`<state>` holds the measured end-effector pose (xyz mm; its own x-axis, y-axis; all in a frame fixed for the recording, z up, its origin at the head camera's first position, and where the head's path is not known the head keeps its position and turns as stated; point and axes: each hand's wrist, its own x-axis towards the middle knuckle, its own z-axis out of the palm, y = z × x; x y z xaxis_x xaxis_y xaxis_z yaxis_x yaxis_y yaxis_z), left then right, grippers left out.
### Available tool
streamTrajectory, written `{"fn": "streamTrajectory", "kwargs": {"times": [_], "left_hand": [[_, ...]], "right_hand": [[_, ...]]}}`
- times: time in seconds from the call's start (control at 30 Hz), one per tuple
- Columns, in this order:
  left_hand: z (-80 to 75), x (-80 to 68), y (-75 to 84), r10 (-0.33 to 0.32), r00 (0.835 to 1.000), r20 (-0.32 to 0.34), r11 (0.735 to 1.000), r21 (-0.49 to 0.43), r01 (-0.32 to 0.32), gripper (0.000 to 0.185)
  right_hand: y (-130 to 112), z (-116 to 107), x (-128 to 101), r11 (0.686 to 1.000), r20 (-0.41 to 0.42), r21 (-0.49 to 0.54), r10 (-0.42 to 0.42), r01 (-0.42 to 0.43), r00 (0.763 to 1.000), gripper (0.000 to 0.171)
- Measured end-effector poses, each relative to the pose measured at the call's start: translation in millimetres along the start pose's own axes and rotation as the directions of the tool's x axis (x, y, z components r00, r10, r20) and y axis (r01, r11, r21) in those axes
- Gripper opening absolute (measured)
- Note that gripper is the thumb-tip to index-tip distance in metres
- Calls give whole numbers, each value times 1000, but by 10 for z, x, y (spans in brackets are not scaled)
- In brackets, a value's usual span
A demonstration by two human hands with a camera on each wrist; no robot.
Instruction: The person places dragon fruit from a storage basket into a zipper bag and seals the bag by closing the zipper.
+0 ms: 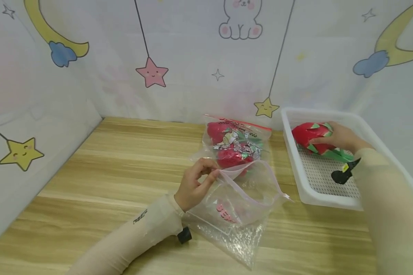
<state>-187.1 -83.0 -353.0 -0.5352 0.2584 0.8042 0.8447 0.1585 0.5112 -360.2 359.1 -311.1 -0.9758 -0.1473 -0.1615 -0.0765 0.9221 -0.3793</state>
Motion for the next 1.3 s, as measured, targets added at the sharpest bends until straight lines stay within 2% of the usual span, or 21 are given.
{"fn": "streamTrajectory", "kwargs": {"times": [0.37,0.5,0.9,1.3], "left_hand": [[10,-3,-8,4,1000,-6,1000,-17,-4,29],[18,-6,-19,5,1000,-7,1000,-28,-5,29],[20,-13,-34,8,1000,-26,999,-32,-9,31],[14,-4,-19,-14,1000,-19,999,-44,13,30]], "right_hand": [[-4,-177,-257,999,-25,37,16,-15,1000,96],[-10,-245,-348,999,-45,38,27,-25,999,99],[-72,-329,-601,992,-185,125,57,-34,981,105],[-396,-218,-887,976,-305,201,-18,83,952,95]]}}
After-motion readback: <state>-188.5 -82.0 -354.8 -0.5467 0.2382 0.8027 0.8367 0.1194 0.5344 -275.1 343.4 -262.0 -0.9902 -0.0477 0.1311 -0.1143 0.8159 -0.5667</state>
